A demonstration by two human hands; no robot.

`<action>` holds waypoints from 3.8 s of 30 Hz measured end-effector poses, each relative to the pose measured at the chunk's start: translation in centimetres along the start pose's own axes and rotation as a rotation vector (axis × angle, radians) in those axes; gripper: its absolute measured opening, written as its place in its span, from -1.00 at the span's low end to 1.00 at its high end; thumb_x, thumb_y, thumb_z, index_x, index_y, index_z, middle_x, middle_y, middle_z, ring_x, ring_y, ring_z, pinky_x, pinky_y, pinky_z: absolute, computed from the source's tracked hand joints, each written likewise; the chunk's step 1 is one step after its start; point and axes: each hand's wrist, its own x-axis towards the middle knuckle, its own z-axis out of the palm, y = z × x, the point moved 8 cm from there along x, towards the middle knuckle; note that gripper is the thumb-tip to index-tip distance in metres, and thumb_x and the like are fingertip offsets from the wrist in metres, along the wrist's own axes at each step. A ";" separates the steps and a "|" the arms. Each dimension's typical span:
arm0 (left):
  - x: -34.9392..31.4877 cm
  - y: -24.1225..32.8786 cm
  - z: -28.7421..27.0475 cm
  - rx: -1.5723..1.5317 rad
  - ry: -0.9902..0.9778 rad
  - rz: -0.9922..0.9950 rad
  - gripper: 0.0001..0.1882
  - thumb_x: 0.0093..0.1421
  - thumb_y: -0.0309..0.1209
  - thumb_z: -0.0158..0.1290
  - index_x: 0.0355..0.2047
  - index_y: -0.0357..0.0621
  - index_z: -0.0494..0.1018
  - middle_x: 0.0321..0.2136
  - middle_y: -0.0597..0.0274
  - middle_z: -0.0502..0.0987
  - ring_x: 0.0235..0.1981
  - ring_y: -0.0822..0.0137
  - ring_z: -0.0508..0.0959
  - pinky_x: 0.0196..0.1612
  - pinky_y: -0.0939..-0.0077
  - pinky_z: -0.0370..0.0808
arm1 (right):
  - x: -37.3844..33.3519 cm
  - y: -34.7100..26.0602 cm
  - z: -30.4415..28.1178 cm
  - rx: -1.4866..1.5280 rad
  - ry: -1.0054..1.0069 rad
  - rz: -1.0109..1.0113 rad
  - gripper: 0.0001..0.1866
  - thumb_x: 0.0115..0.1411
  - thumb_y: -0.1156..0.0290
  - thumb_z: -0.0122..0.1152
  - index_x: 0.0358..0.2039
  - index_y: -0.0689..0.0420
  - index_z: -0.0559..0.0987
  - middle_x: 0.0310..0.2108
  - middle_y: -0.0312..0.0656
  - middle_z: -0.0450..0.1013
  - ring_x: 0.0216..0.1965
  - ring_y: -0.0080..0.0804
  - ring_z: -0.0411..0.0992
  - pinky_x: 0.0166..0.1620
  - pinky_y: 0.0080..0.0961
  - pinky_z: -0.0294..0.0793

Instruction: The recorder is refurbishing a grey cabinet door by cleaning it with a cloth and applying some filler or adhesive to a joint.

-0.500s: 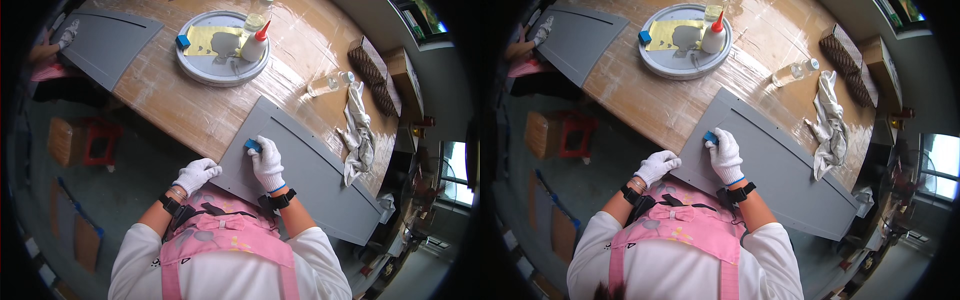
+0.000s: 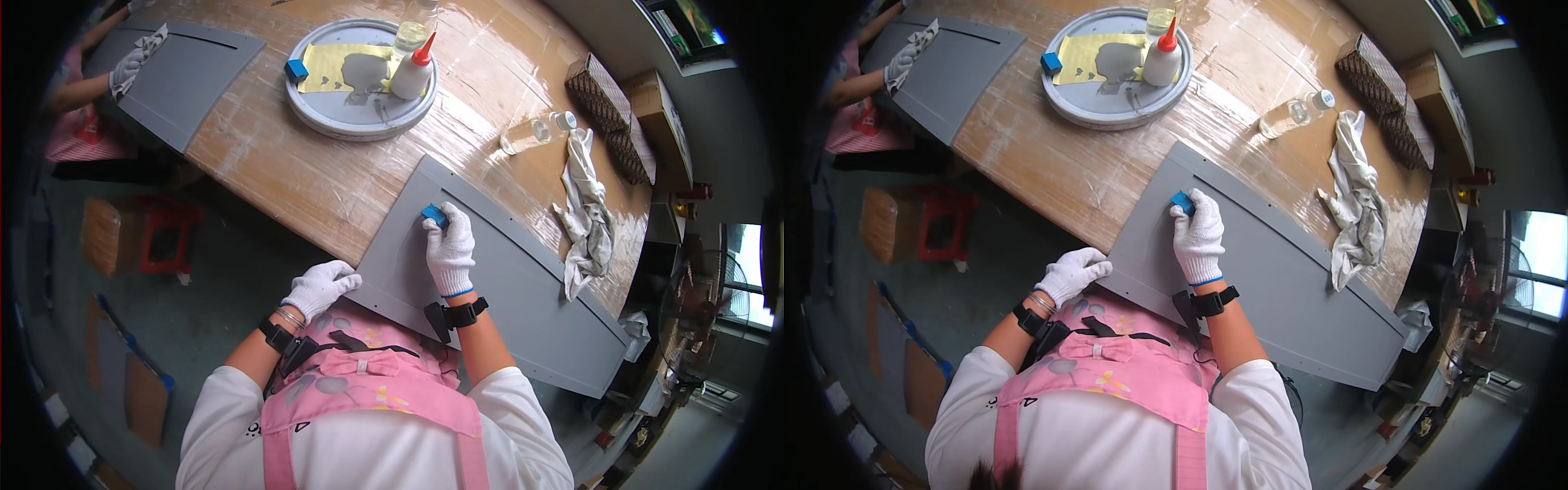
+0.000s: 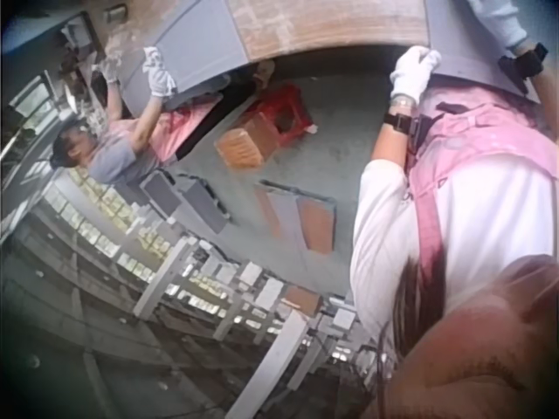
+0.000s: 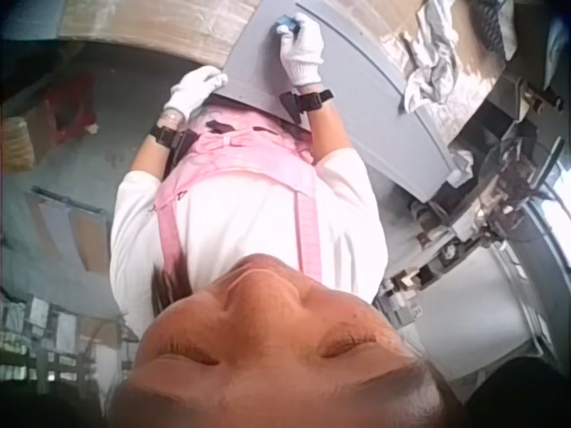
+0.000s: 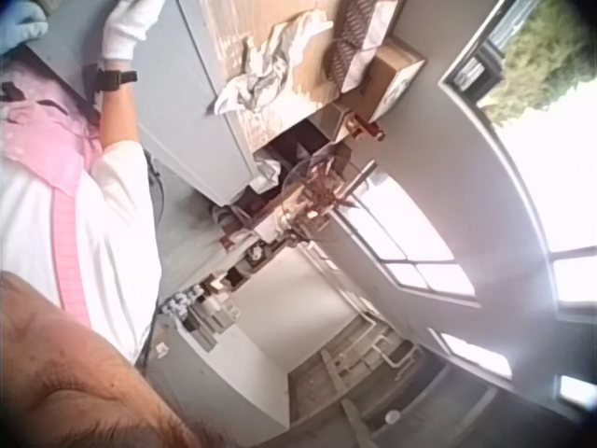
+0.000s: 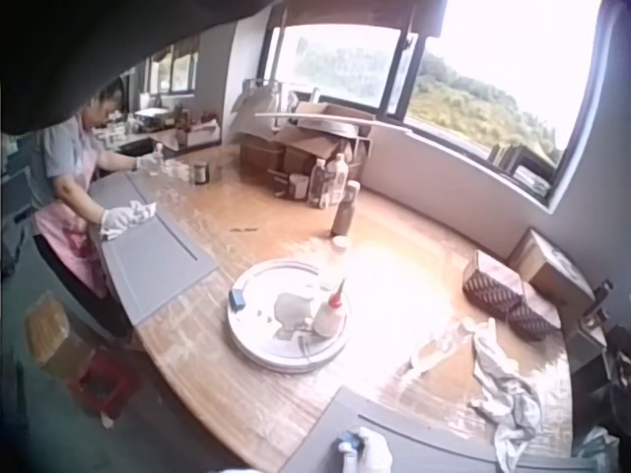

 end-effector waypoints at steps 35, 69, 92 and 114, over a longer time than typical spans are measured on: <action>0.2 -0.8 0.0 0.018 -0.015 -0.023 -0.51 0.25 -0.09 0.15 -0.02 -0.26 0.50 -0.10 0.06 0.61 -0.01 0.24 0.57 0.08 0.38 0.45 | 1.8 1.7 0.9 0.061 -0.169 -0.057 -0.54 -0.01 0.68 0.26 -0.04 0.25 0.43 -0.23 0.05 0.47 -0.19 0.03 0.50 -0.09 -0.22 0.52; 0.7 -0.6 -0.3 0.033 -0.020 -0.019 -0.57 0.23 -0.17 0.21 -0.06 -0.27 0.50 -0.17 0.11 0.61 -0.11 0.34 0.56 0.00 0.43 0.47 | -1.9 -2.1 0.8 0.115 -0.158 -0.111 -0.56 0.02 0.69 0.27 -0.05 0.23 0.44 -0.21 0.04 0.48 -0.27 -0.04 0.53 -0.22 -0.27 0.56; 1.0 -0.7 -0.1 0.022 -0.075 0.009 -0.53 0.26 -0.10 0.15 -0.05 -0.28 0.50 -0.16 0.10 0.62 -0.09 0.29 0.57 0.01 0.41 0.48 | -9.1 -5.2 0.3 0.091 -0.388 -0.138 -0.48 -0.03 0.57 0.36 0.00 0.21 0.45 -0.14 0.06 0.47 -0.15 0.07 0.49 -0.09 -0.16 0.52; 0.4 -0.6 -0.3 0.128 -0.063 0.058 -0.51 0.28 -0.06 0.12 -0.05 -0.28 0.50 -0.19 0.12 0.61 -0.10 0.31 0.57 0.02 0.40 0.46 | -10.6 -5.2 0.6 0.102 -0.355 -0.125 -0.45 -0.03 0.53 0.35 0.02 0.22 0.42 -0.12 0.07 0.47 -0.13 0.09 0.48 -0.07 -0.13 0.50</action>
